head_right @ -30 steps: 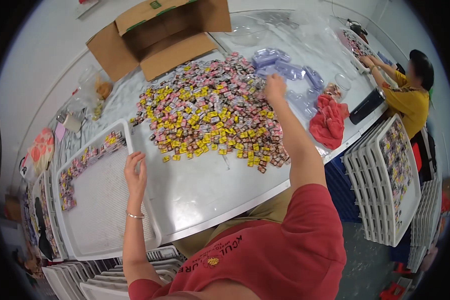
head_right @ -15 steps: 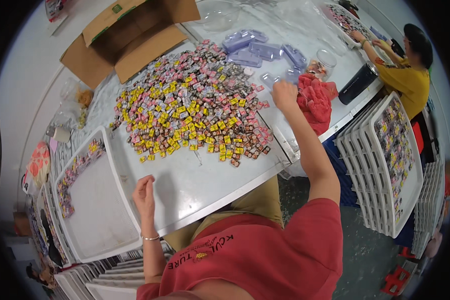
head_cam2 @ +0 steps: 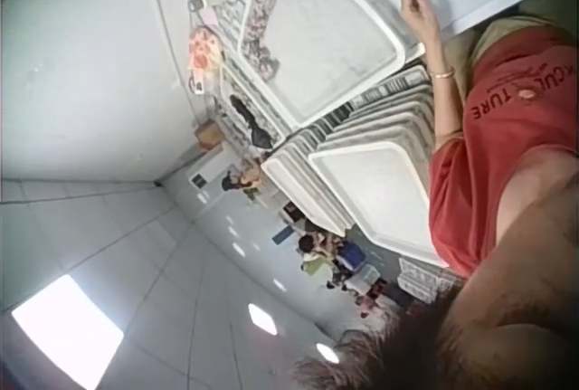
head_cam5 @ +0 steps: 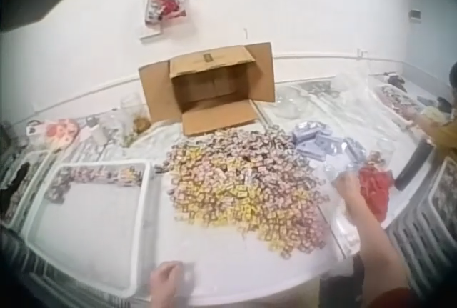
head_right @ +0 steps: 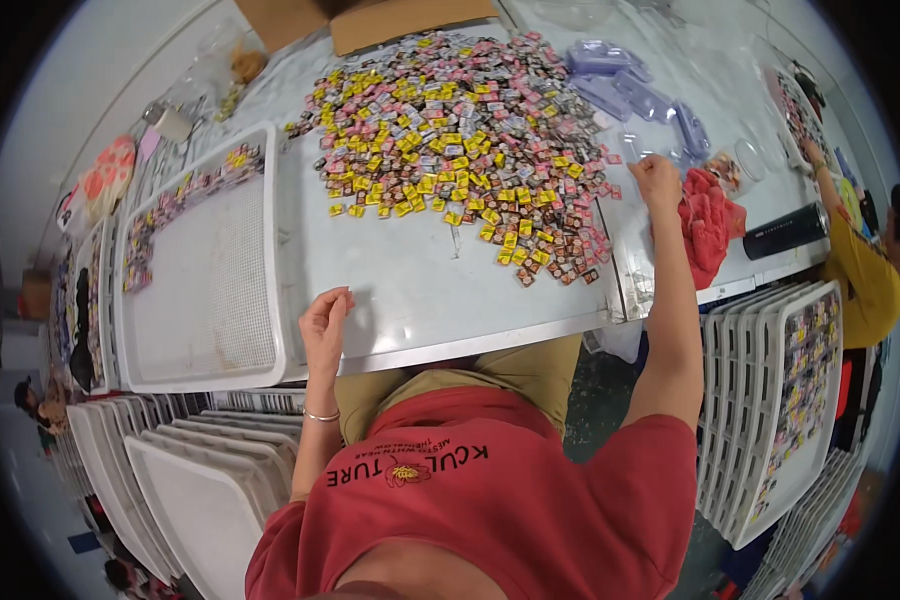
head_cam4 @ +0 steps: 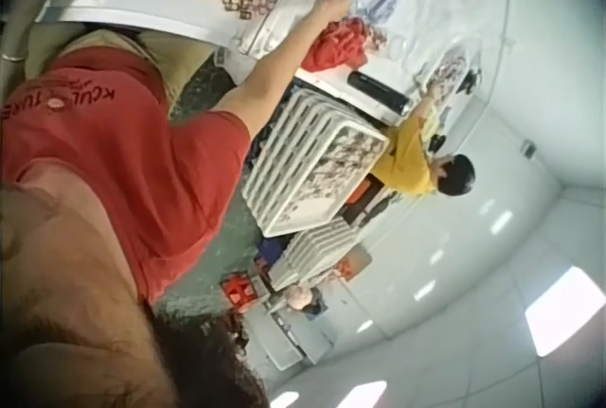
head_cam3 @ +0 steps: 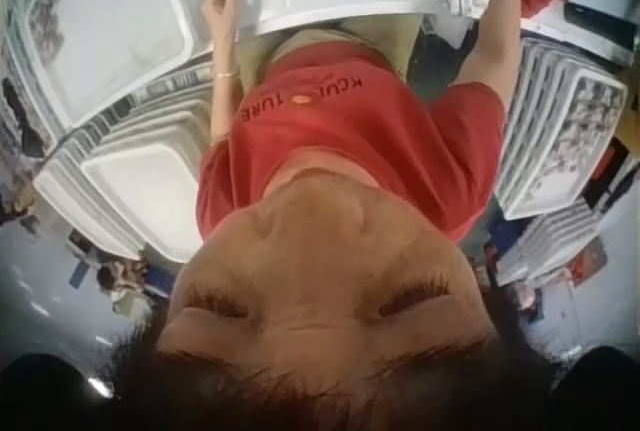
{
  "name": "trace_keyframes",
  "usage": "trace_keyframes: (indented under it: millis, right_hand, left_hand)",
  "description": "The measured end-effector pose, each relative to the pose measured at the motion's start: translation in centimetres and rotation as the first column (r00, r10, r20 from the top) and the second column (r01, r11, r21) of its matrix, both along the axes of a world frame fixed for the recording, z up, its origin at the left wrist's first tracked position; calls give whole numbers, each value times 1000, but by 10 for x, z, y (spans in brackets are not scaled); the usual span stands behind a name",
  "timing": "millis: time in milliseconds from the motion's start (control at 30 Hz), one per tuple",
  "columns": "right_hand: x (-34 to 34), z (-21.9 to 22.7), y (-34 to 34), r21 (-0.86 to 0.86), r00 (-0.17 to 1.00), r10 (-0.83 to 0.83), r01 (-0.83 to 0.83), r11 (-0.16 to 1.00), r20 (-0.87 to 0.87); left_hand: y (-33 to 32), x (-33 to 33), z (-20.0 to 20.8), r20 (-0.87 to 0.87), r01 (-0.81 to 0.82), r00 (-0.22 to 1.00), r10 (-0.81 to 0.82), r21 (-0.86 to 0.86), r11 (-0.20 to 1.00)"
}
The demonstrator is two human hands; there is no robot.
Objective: Arranging small colorful toy components into a rectangular mold or tray.
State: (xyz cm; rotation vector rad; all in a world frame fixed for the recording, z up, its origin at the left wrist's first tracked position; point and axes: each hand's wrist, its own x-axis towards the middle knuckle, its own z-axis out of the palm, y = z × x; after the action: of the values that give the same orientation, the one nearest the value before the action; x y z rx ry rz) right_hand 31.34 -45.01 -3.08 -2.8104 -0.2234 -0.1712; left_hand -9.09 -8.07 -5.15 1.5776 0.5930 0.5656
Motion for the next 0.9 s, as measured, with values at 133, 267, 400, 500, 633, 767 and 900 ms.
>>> trace_keyframes:
  millis: [133,267,400,500,633,767,900]
  right_hand:
    - [-64,27,68,289,875,320,-433,854,365]
    - [-187,0,173,126,588,792,-809,574,163]
    - [-248,-21,207,38,452,887,-892,450,100]
    - [-242,-18,213,182,423,904,-895,406,65]
    - [-165,-11,229,505,624,779,-690,519,51]
    - [-136,-20,271,535,711,703,-606,589,31]
    - [-135,-37,303,133,588,782,-809,573,207]
  left_hand:
    - [17,7,7,-77,31,997,-24,89,996]
    - [46,62,5,-61,50,998,-34,292,955]
    - [58,118,-3,-17,109,994,-112,421,901]
    - [55,144,-12,-122,208,978,-169,513,833]
    - [41,156,-14,-251,272,960,-120,748,606]
    - [44,157,-16,-191,237,971,-141,741,629]
    - [58,136,-11,-114,147,988,-100,555,819]
